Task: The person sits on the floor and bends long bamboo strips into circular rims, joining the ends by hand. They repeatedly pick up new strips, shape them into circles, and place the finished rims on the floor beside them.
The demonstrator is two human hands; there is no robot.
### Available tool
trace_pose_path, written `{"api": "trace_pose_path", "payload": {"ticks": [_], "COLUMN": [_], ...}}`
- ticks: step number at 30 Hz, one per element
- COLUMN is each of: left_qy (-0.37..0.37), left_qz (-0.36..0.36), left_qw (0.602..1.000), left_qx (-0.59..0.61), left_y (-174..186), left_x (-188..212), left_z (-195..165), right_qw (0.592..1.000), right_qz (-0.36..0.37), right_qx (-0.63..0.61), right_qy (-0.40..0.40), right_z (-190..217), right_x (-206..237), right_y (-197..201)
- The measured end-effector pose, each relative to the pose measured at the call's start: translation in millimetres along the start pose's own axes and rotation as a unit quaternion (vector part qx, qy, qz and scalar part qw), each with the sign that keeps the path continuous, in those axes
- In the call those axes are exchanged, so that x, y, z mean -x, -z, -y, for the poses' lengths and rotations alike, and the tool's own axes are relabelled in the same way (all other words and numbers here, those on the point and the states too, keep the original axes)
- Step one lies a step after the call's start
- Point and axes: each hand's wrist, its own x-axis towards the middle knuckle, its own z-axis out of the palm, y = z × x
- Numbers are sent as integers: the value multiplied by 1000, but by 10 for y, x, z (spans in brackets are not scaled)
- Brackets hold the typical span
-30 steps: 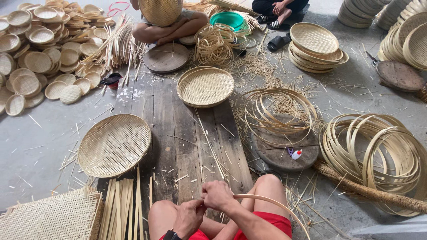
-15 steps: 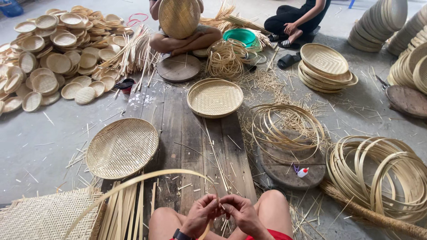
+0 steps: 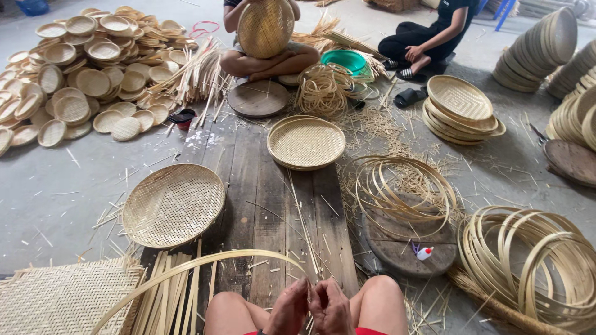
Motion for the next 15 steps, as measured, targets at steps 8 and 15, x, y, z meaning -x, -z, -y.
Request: {"api": "trace_pose_path", "payload": {"ticks": [8,15], "left_qy": [-4,-28], "left_qz": [-47,-78], "left_qw": [998,996], "left_qx": [-31,-43], "left_y": [-86,-26], "left_x": [89,122], "left_z": [-27,51], "right_qw": [999,997], "right_qz": [-27,45], "right_qx": [-21,-45], "right_qy": [-1,-32], "right_z": [44,13], "right_x": [102,144], "right_y": [-55,18]}}
